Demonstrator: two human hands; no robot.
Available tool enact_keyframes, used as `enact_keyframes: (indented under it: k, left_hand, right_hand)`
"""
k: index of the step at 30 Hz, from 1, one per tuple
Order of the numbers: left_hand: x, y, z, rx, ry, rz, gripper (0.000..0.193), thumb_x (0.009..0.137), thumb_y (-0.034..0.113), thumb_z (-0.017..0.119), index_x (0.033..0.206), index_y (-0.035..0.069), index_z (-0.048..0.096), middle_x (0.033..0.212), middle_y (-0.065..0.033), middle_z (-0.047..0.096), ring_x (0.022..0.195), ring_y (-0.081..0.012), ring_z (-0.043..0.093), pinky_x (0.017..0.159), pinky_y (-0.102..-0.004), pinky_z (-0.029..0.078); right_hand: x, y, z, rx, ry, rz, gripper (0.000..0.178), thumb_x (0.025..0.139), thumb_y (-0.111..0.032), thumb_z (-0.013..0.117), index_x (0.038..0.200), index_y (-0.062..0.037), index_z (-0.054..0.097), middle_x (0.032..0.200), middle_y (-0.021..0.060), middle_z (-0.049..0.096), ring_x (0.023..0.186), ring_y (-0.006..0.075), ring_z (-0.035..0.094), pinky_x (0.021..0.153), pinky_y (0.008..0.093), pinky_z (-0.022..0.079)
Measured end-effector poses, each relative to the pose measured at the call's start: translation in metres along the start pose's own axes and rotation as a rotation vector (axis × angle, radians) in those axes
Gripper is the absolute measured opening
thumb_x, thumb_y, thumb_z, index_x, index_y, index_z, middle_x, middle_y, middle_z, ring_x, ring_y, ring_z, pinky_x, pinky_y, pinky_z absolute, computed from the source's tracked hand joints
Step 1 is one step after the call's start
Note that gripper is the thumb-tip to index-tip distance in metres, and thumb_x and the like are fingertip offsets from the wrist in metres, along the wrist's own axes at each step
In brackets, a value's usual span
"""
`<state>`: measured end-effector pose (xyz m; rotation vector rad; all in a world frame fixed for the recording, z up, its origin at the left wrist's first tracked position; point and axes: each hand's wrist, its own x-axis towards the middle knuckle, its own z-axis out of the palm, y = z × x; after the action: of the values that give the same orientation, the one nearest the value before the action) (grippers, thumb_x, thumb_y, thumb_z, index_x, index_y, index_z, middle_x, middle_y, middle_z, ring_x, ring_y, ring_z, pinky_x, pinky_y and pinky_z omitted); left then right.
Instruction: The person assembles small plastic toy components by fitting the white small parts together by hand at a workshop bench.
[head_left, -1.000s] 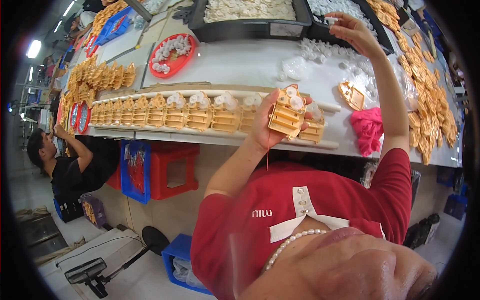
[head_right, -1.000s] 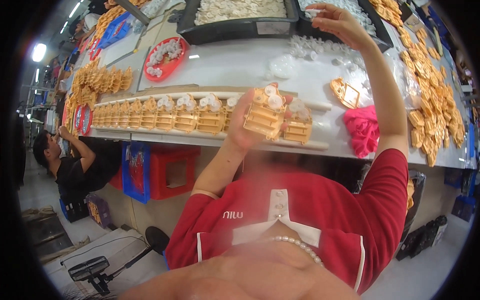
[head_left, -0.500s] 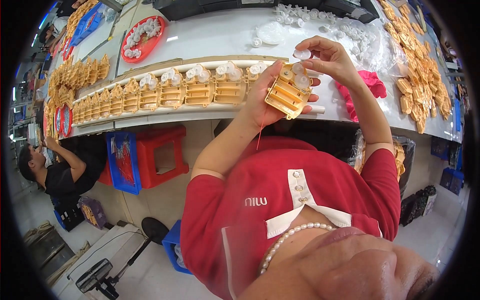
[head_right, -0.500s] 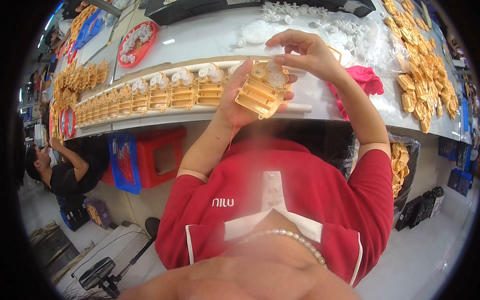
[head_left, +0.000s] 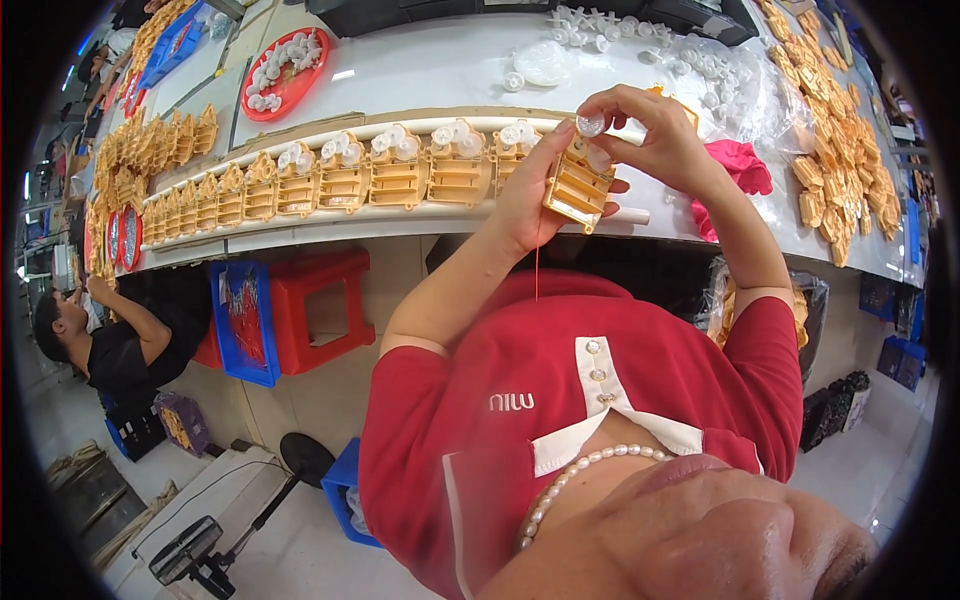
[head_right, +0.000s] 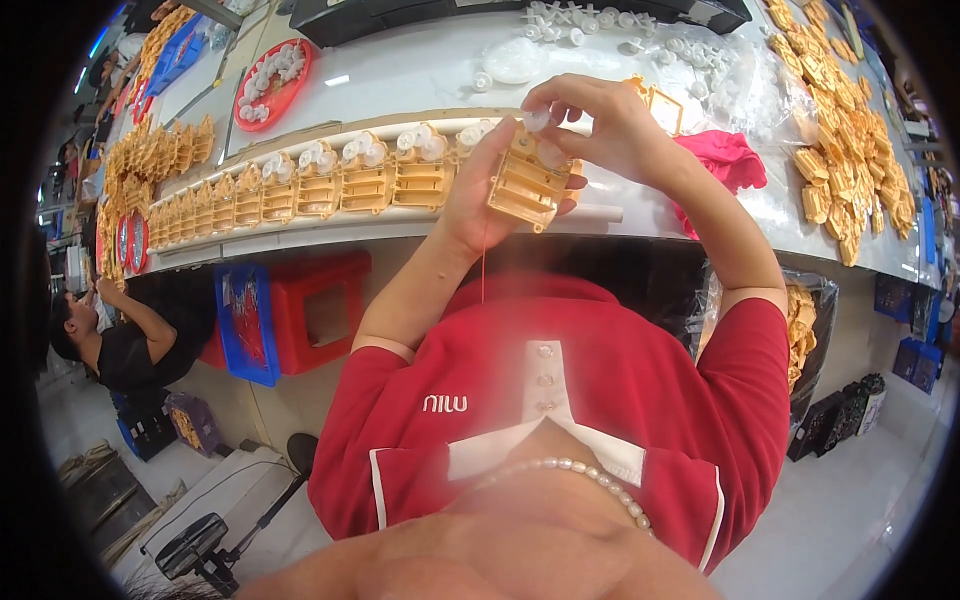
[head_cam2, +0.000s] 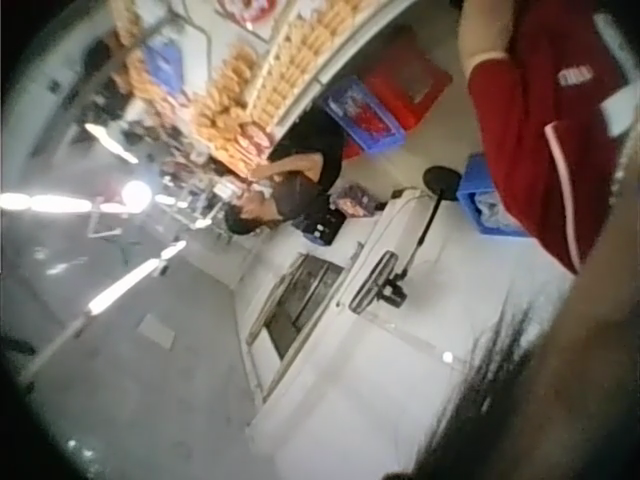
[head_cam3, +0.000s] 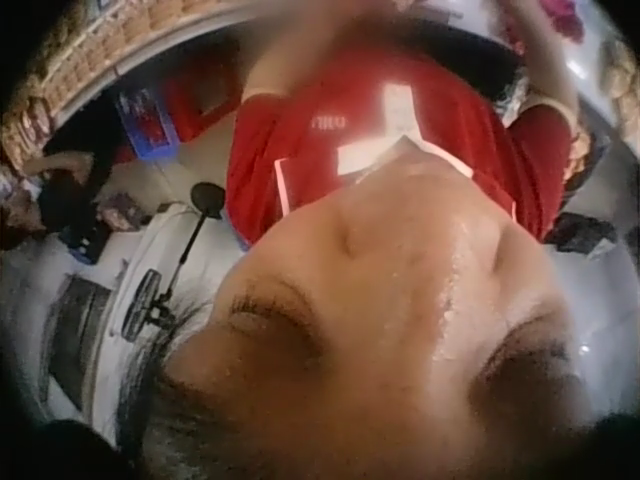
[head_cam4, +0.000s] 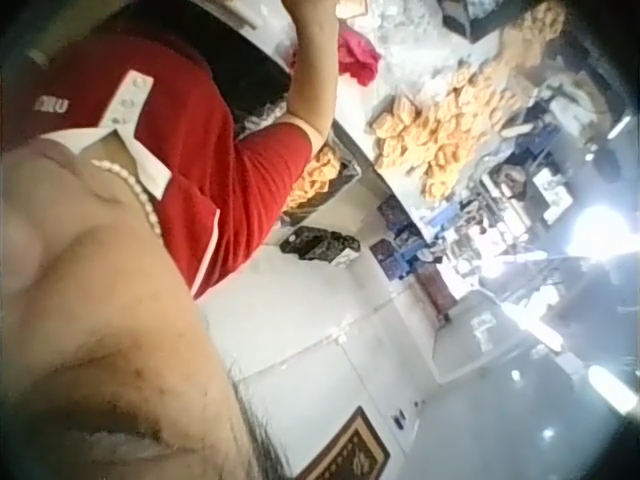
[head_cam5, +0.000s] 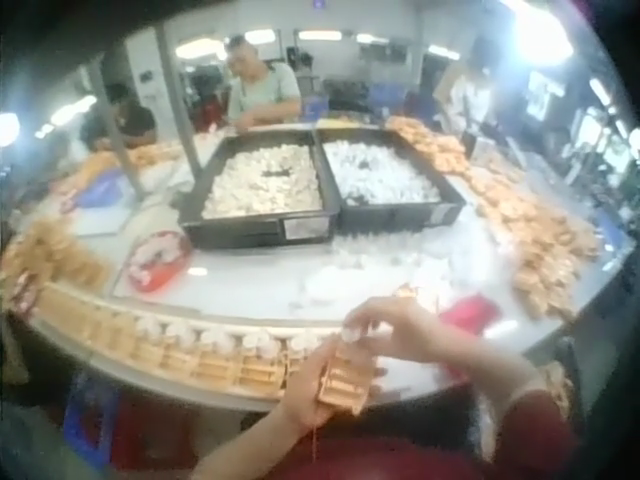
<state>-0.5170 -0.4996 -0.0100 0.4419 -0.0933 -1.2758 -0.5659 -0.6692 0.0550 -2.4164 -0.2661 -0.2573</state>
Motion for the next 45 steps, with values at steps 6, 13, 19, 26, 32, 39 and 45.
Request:
enact_keyframes:
  k: [6, 13, 19, 26, 32, 39, 45]
  left_hand:
    - [0.005, -0.004, 0.003, 0.103, 0.06, 0.066, 0.05, 0.093, 0.045, 0.041, 0.122, 0.005, 0.045, 0.107, -0.0131, 0.056, 0.097, -0.0304, 0.06, 0.073, -0.0403, 0.053]
    - [0.007, 0.001, 0.004, -0.107, 0.004, 0.104, 0.043, 0.093, 0.044, 0.043, 0.119, 0.009, 0.044, 0.111, -0.0175, 0.056, 0.096, -0.0323, 0.06, 0.074, -0.0422, 0.055]
    - [0.018, -0.009, 0.001, -0.121, -0.003, 0.077, 0.042, 0.093, 0.043, 0.043, 0.119, 0.009, 0.044, 0.114, -0.0206, 0.055, 0.099, -0.0341, 0.059, 0.076, -0.0442, 0.054]
    - [0.032, -0.022, 0.008, -0.046, -0.14, -0.093, 0.059, 0.093, 0.05, 0.035, 0.132, 0.005, 0.037, 0.126, -0.0249, 0.046, 0.107, -0.0405, 0.054, 0.08, -0.0476, 0.052]
    - [0.037, -0.027, 0.002, 0.018, -0.193, -0.1, 0.064, 0.093, 0.053, 0.032, 0.132, 0.002, 0.037, 0.125, -0.0239, 0.047, 0.105, -0.0414, 0.055, 0.078, -0.0475, 0.054]
    - [0.037, -0.021, 0.002, 0.143, -0.156, -0.066, 0.064, 0.094, 0.052, 0.032, 0.133, 0.002, 0.036, 0.121, -0.0218, 0.05, 0.103, -0.0397, 0.057, 0.076, -0.0438, 0.055]
    - [0.045, -0.023, -0.004, 0.143, -0.1, 0.009, 0.059, 0.092, 0.05, 0.042, 0.13, 0.006, 0.037, 0.112, -0.016, 0.055, 0.094, -0.0302, 0.063, 0.071, -0.0378, 0.057]
  right_hand:
    - [-0.003, 0.0, 0.003, 0.078, 0.044, 0.124, 0.026, 0.075, 0.002, 0.063, 0.1, -0.0018, 0.059, 0.09, 0.003, 0.062, 0.078, 0.0102, 0.059, 0.071, 0.0241, 0.049]
    - [-0.033, 0.019, -0.023, 0.265, 0.143, 0.385, 0.024, 0.08, 0.003, 0.061, 0.104, -0.001, 0.057, 0.089, 0.0004, 0.058, 0.08, 0.0051, 0.055, 0.073, 0.0199, 0.046]
    - [-0.07, 0.054, -0.021, 0.035, 0.084, 0.481, 0.027, 0.084, -0.005, 0.062, 0.11, -0.0005, 0.057, 0.094, 0.0011, 0.059, 0.09, 0.0065, 0.054, 0.077, 0.0218, 0.045]
    - [-0.075, 0.058, -0.015, 0.734, 0.263, 0.325, 0.028, 0.09, -0.018, 0.057, 0.112, -0.0007, 0.054, 0.106, 0.0071, 0.06, 0.105, 0.0137, 0.054, 0.094, 0.0276, 0.038]
    - [-0.068, 0.055, -0.004, 0.851, 0.073, 0.36, 0.026, 0.089, -0.015, 0.058, 0.114, -0.0058, 0.056, 0.113, 0.0023, 0.056, 0.093, 0.0082, 0.055, 0.065, 0.0199, 0.047]
    - [-0.058, 0.062, -0.006, 0.661, 0.072, 0.253, 0.014, 0.089, -0.017, 0.058, 0.097, -0.0057, 0.062, 0.123, 0.0085, 0.049, 0.096, 0.0107, 0.053, 0.075, 0.025, 0.047]
    - [-0.053, 0.057, -0.017, 0.755, 0.026, 0.451, 0.014, 0.087, -0.019, 0.059, 0.089, -0.0052, 0.062, 0.123, 0.0082, 0.049, 0.091, 0.0089, 0.053, 0.08, 0.0262, 0.044]
